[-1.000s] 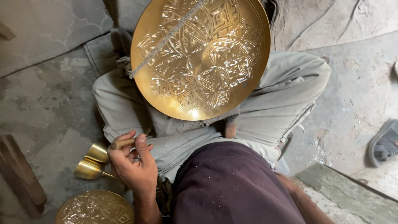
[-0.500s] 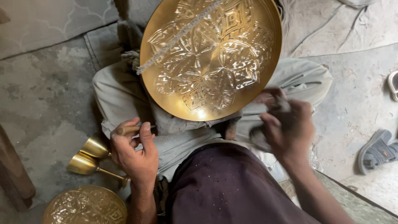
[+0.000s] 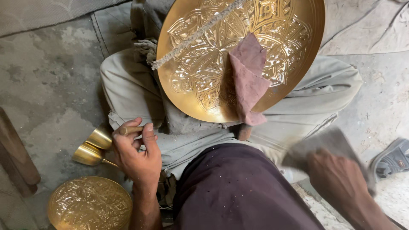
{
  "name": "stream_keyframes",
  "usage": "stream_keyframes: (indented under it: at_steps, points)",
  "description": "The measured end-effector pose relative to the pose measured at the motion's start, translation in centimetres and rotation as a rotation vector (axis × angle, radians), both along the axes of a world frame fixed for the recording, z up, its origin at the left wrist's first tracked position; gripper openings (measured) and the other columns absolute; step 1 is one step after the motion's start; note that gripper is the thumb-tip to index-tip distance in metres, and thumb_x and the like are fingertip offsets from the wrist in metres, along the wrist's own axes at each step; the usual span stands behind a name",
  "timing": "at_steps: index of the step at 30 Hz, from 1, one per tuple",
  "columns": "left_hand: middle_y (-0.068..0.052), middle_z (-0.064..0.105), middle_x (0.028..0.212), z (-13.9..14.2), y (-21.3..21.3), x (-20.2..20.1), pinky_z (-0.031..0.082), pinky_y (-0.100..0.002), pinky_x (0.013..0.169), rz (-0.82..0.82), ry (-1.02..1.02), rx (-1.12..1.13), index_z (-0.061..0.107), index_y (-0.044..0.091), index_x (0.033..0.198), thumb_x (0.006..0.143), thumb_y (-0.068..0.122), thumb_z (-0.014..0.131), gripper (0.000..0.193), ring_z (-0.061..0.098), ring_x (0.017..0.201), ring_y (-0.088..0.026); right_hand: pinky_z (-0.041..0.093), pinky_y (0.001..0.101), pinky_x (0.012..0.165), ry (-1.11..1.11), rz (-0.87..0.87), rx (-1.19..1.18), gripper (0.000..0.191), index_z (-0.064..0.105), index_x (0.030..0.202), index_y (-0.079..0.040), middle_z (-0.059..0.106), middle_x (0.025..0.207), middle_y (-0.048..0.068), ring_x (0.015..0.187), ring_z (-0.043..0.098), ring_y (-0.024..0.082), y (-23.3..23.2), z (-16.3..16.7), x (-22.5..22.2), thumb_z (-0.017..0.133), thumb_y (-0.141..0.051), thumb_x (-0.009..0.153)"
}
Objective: The person sits on the floor with an engraved brass tray held on their lap by a rope strap. They hold a small punch against the tray's floral pattern with one hand and strike it repeatedly with a wooden mallet in the other hand, repositioning the punch to work across the design, and briefly adjust the rope holding the tray.
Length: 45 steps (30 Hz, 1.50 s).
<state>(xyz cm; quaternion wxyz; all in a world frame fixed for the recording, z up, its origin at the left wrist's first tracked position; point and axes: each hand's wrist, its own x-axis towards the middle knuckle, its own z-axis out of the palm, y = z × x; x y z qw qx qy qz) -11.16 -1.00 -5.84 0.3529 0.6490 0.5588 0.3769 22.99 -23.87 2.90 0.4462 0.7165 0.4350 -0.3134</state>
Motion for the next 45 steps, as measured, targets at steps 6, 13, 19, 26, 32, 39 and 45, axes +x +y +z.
stream_keyframes:
  at_steps: [6, 13, 19, 26, 32, 39, 45]
  points:
    - [-0.017, 0.063, 0.122, 1.4, 1.3, 2.8, 0.061, -0.026, 0.068, -0.077, -0.001, 0.080, 0.050, -0.007, 0.113, 0.105, 0.005, 0.071, 0.025, 0.072, 0.094, -0.021, 0.038, 0.0219, 0.040, 0.367, -0.310, -0.140, 0.027, 0.077, 0.088, -0.010, 0.068, 0.067, 0.000, 0.046, 0.047, 0.005, -10.1, -8.6, -0.3, 0.060, -0.028, 0.098]
    - [-0.015, 0.064, 0.121, 3.5, 1.0, 4.9, 0.060, -0.022, 0.062, -0.197, 0.046, 0.179, 0.054, -0.004, 0.116, 0.102, 0.005, 0.074, 0.026, 0.067, 0.099, -0.020, 0.063, 0.0305, 0.053, 0.122, -0.239, -0.050, 0.027, 0.067, 0.114, -0.009, 0.073, 0.088, 0.005, 0.060, 0.067, 0.013, -1.8, -4.2, -1.7, 0.055, -0.032, 0.107]
    - [-0.012, 0.065, 0.122, 3.6, -0.2, 5.2, 0.060, -0.023, 0.065, -0.200, 0.112, 0.167, 0.057, 0.000, 0.113, 0.101, 0.005, 0.076, 0.023, 0.066, 0.107, -0.022, 0.058, 0.0453, 0.099, 0.152, 0.491, 1.243, 0.032, 0.065, 0.123, -0.012, 0.068, 0.126, 0.022, 0.116, 0.066, 0.035, 14.8, 0.0, -5.2, 0.063, -0.014, 0.091]
    - [-0.016, 0.064, 0.121, 3.3, -1.0, 3.2, 0.061, -0.024, 0.063, -0.071, 0.134, 0.058, 0.057, -0.003, 0.117, 0.100, 0.007, 0.076, 0.028, 0.067, 0.099, -0.020, 0.053, 0.0420, 0.099, 0.742, 0.386, 1.200, 0.040, 0.067, 0.132, -0.001, 0.069, 0.121, 0.013, 0.113, 0.064, 0.028, 15.9, -2.3, -6.5, 0.065, -0.007, 0.093]
    - [-0.014, 0.065, 0.123, 2.9, -0.5, 3.2, 0.060, -0.025, 0.069, -0.119, 0.144, 0.125, 0.053, -0.003, 0.117, 0.104, 0.007, 0.075, 0.027, 0.064, 0.113, -0.023, 0.056, 0.0419, 0.096, 0.480, 0.583, 1.050, 0.036, 0.068, 0.123, -0.004, 0.067, 0.117, 0.013, 0.109, 0.066, 0.029, 14.4, -4.2, -5.1, 0.066, -0.009, 0.088]
    - [-0.015, 0.065, 0.122, 3.2, 0.8, 4.1, 0.058, -0.025, 0.067, -0.135, 0.152, 0.124, 0.055, -0.004, 0.114, 0.102, 0.005, 0.076, 0.026, 0.063, 0.114, -0.024, 0.066, 0.0361, 0.057, -0.033, -0.094, -0.016, 0.029, 0.061, 0.127, -0.002, 0.078, 0.086, 0.007, 0.058, 0.074, 0.015, 1.1, -1.9, 4.3, 0.042, -0.016, 0.110]
    - [-0.014, 0.064, 0.123, 4.2, 1.0, 6.4, 0.062, -0.023, 0.071, -0.174, 0.101, 0.102, 0.055, -0.003, 0.124, 0.106, 0.005, 0.073, 0.027, 0.066, 0.104, -0.017, 0.063, 0.0330, 0.068, 0.137, -0.359, -0.110, 0.031, 0.078, 0.102, -0.020, 0.083, 0.090, 0.002, 0.071, 0.079, 0.014, -2.6, -5.5, 3.5, 0.053, -0.037, 0.101]
